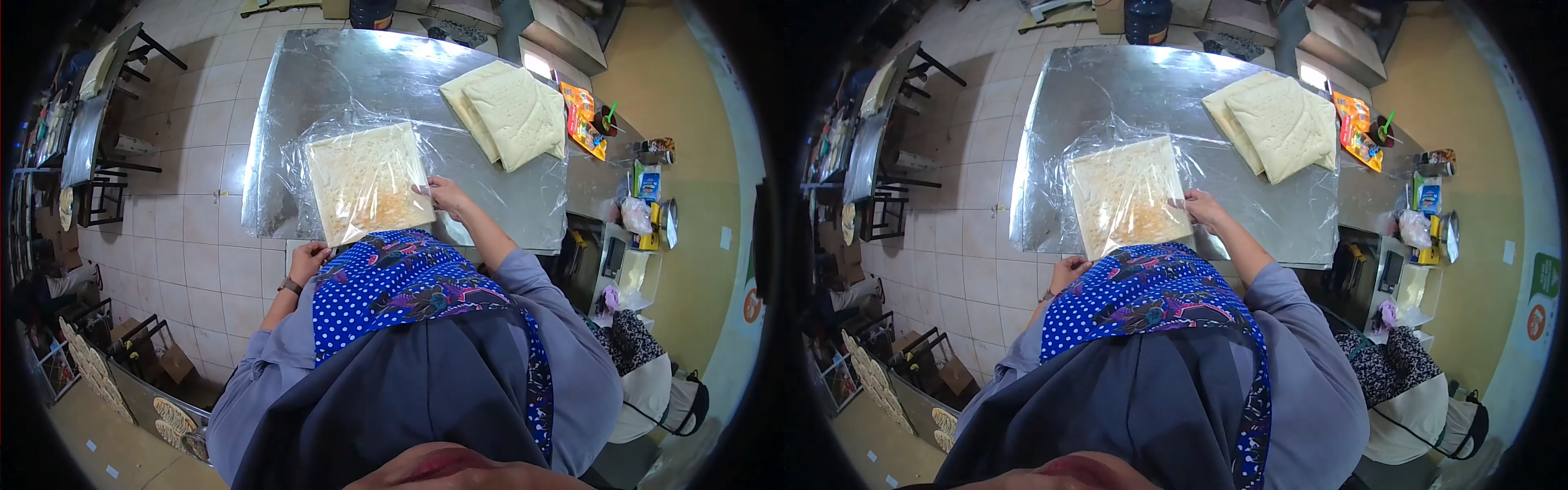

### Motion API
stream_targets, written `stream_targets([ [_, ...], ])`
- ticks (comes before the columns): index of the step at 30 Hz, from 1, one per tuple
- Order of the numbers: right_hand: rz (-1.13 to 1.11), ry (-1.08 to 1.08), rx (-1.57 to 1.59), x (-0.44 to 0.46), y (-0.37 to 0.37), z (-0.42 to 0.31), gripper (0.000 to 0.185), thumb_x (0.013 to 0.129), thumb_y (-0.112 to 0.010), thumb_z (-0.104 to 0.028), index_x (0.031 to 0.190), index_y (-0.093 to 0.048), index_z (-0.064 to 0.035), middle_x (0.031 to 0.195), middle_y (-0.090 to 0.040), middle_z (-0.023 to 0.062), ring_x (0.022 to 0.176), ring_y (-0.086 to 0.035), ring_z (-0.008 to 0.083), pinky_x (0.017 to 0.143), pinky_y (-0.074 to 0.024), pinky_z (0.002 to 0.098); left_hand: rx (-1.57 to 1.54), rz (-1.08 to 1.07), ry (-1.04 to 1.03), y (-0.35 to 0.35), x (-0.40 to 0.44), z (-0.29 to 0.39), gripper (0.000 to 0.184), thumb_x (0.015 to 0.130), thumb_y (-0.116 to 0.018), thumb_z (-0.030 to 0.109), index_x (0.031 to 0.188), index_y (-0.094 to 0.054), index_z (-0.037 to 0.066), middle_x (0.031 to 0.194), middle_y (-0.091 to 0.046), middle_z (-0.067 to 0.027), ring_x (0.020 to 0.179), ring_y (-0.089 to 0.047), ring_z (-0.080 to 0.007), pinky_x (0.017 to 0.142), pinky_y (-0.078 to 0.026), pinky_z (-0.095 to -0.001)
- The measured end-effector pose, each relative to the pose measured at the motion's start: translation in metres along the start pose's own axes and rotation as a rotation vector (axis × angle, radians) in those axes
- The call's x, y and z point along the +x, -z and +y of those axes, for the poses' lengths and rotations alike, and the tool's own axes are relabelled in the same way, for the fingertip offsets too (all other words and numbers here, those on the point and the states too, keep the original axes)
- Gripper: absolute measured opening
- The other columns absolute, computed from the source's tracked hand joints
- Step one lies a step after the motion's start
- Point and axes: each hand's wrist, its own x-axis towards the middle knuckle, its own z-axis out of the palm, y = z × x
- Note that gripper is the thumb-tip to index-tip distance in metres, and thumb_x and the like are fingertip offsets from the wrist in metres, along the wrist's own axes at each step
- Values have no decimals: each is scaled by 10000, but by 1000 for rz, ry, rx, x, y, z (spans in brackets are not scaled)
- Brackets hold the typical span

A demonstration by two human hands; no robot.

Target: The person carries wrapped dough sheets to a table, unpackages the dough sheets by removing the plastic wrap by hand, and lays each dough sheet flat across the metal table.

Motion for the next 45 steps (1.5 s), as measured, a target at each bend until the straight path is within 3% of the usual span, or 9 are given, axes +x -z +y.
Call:
stream_targets([
  [17,-149,29,116,14,32,-7,396,785,-722,-60,1152,-574,-48,1022,-652,28,889,-637,127,811,-512,291,134,-28,34,25,3,26,62,815,-662,58,838,-683,4,653,-645,-33,568,-569,-97,518,-449,-262],
  [19,-145,39,74,18,26,-2,366,801,-707,-86,1140,-575,-44,1010,-649,18,900,-635,125,814,-512,304,510,275,-270,23,-2,44,112,794,-629,59,884,-675,9,700,-637,-24,625,-572,-110,561,-460,-281],
  [21,-41,26,255,15,16,-8,335,844,-685,-169,1129,-559,-47,940,-642,22,771,-618,128,678,-511,293,348,369,-230,19,4,64,207,778,-597,69,967,-660,12,769,-627,-55,686,-579,-142,624,-469,-285],
  [23,-49,54,277,19,6,-16,365,863,-665,-216,1163,-539,-51,979,-647,53,818,-640,150,708,-527,298,52,476,-417,21,32,59,241,822,-595,104,1038,-638,6,814,-619,-99,691,-572,-176,665,-471,-273],
  [27,-46,-68,326,13,-12,-36,475,836,-694,-224,1223,-501,-26,1038,-641,121,893,-659,207,762,-550,323,144,595,-262,23,95,65,322,897,-574,297,1021,-636,7,912,-662,-162,811,-640,-285,705,-488,-359],
  [30,-17,-43,326,14,-16,-34,538,813,-715,-202,1246,-479,12,1065,-631,158,919,-660,247,759,-569,384,335,558,-30,26,126,88,329,889,-571,342,948,-641,25,911,-670,-175,856,-644,-338,717,-491,-412],
  [33,-26,26,252,22,-16,-24,524,812,-721,-195,1231,-490,17,1048,-634,148,914,-659,249,738,-571,412,414,611,-55,21,142,87,304,874,-590,335,892,-635,36,850,-669,-173,826,-639,-355,707,-489,-433],
  [40,-43,133,313,-5,13,-17,447,809,-723,-130,1184,-533,19,1031,-649,124,904,-658,221,760,-562,366,266,716,-185,34,143,58,192,855,-632,218,871,-635,26,797,-665,-174,740,-646,-345,651,-487,-402],
  [45,67,137,454,-17,56,-5,429,796,-740,-141,1149,-559,21,1012,-660,111,881,-650,192,761,-544,342,182,737,-242,60,135,60,181,865,-617,183,869,-628,2,742,-645,-131,645,-603,-249,618,-474,-346],
])
